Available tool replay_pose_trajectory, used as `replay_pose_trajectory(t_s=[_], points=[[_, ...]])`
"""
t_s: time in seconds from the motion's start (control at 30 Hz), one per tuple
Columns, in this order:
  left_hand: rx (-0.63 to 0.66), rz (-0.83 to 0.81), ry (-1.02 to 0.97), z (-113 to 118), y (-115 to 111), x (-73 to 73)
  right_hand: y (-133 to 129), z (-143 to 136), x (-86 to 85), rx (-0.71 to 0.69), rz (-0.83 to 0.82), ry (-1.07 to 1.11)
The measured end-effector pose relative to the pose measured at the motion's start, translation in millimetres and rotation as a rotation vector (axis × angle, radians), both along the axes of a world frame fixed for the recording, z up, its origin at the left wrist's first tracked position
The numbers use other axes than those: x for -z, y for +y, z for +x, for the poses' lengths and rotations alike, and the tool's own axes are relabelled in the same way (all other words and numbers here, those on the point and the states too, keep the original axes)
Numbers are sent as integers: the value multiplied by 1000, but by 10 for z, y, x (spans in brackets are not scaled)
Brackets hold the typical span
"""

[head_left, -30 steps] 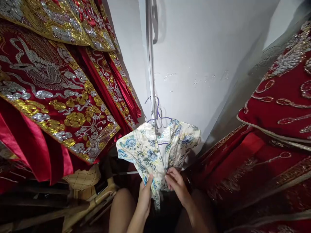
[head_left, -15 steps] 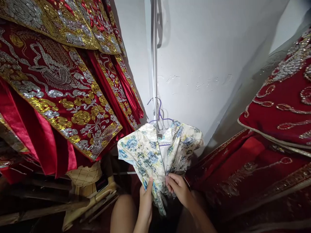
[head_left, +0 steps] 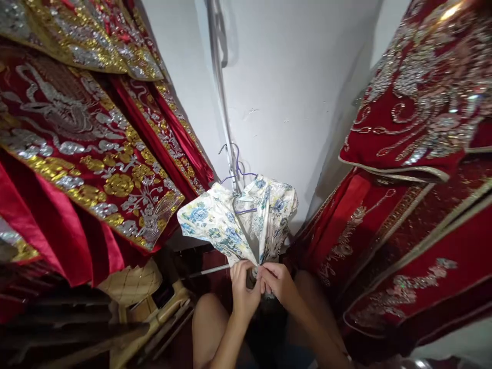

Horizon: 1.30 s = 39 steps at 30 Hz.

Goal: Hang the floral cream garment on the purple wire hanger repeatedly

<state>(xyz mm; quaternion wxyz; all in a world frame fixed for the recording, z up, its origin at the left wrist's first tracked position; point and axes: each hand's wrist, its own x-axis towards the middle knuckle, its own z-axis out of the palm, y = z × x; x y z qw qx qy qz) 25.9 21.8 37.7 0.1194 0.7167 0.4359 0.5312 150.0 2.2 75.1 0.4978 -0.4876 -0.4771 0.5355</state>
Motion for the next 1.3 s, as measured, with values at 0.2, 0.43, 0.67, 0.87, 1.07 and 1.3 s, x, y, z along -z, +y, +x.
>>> replay_pose_trajectory(t_s=[0.2,0.43,0.67,0.87,1.07,1.3], points=[[168,-139,1,61,172,51,221,131,-185,17,6,-74],[235,-358,43,129,198,-60,1308,291,-1304,157,165,104],[296,-481,3,-44,509,-581,1395,150,-1594,11,270,71],[134,-50,-25,-155,969,-1785,1251,208,-1593,21,289,26],[65,204,125,-53,1077,-2149,1282,206,-1432,0,394,-63],[-243,42,-759,-793,1403,-2013,1197,200,-810,-43,295,-154]])
